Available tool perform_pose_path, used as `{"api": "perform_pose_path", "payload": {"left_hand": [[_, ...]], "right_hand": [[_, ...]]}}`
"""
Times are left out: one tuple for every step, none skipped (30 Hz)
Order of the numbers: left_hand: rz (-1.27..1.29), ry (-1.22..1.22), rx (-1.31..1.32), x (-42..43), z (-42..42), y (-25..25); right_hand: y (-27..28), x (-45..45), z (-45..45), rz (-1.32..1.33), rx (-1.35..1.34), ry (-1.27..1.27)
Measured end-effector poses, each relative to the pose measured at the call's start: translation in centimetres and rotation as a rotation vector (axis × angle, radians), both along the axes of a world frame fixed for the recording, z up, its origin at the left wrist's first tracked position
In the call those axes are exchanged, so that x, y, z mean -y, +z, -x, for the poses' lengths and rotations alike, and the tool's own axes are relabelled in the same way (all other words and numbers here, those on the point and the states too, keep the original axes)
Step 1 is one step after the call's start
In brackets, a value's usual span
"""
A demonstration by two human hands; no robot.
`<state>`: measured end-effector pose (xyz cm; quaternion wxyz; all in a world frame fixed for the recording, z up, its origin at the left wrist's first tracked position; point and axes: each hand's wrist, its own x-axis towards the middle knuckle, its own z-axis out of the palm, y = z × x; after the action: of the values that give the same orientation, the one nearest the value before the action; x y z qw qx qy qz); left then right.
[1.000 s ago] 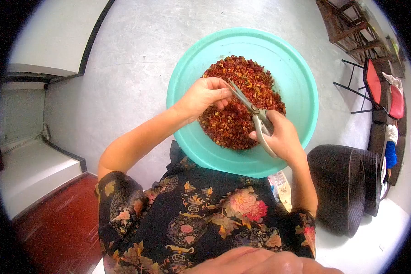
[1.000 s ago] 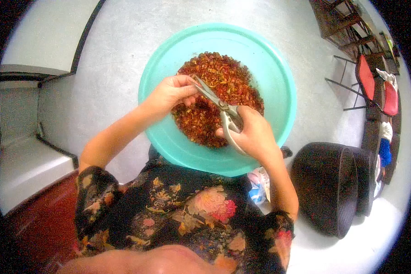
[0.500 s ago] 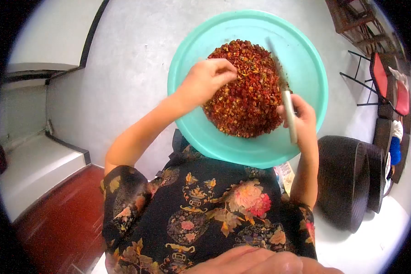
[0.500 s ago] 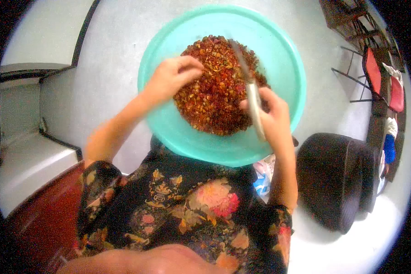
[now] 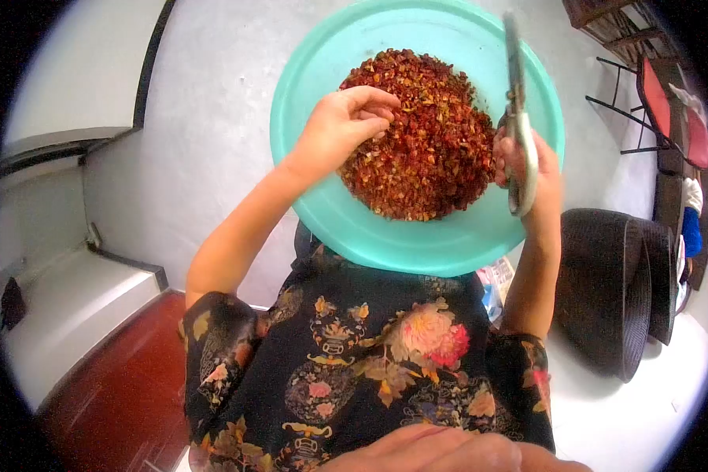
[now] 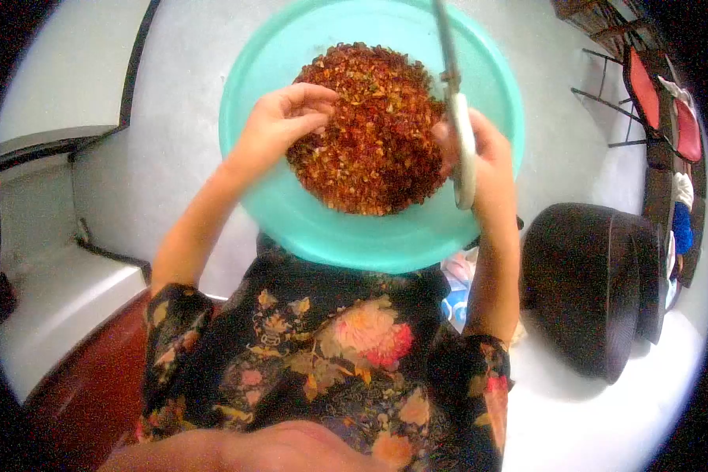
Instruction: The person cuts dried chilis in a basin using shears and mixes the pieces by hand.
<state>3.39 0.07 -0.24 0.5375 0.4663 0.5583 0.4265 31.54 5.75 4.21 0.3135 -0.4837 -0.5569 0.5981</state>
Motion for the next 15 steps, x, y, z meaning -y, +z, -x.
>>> {"api": "perform_pose_path", "payload": {"left_hand": [[-0.004,0.002,-0.003,-0.1,0.5,-0.1],[0.051,-0.016,0.139,-0.2,0.8,-0.1],[0.105,-0.033,0.282,-0.2,1.1,0.0],[0.100,-0.028,0.277,-0.1,1.2,0.1],[0.175,0.000,0.415,-0.1,1.1,0.3],[0.251,0.026,0.555,-0.1,1.1,0.5],[0.247,0.029,0.552,-0.1,1.1,0.6],[0.267,0.063,0.555,-0.1,1.1,0.7],[0.287,0.097,0.560,-0.1,1.1,0.8],[0.282,0.099,0.559,-0.2,1.2,0.7],[0.277,0.129,0.575,-0.2,1.3,0.5],[0.271,0.160,0.592,-0.2,1.3,0.2],[0.267,0.161,0.592,-0.2,1.5,-0.1],[0.269,0.139,0.623,-0.1,1.6,-0.5],[0.272,0.116,0.653,-0.1,1.8,-0.7]], "right_hand": [[0.0,0.0,0.1,0.000,0.076,0.037],[0.1,0.1,0.1,-0.004,0.072,0.042],[0.2,0.2,0.1,-0.038,0.162,0.125],[0.3,0.3,0.2,-0.072,0.251,0.208],[0.4,0.4,0.3,-0.107,0.340,0.289],[0.7,0.5,0.6,-0.162,0.376,0.347],[0.8,0.6,0.8,-0.166,0.373,0.350],[1.0,0.8,0.9,-0.232,0.457,0.389],[1.1,1.0,1.1,-0.297,0.541,0.428],[1.5,1.1,1.4,-0.271,0.563,0.427],[1.7,1.2,1.6,-0.275,0.563,0.428],[1.8,1.3,1.7,-0.302,0.588,0.439],[1.9,1.3,1.8,-0.329,0.614,0.450],[2.0,1.3,1.9,-0.331,0.614,0.451],[1.9,1.4,1.9,-0.363,0.610,0.463]]}}
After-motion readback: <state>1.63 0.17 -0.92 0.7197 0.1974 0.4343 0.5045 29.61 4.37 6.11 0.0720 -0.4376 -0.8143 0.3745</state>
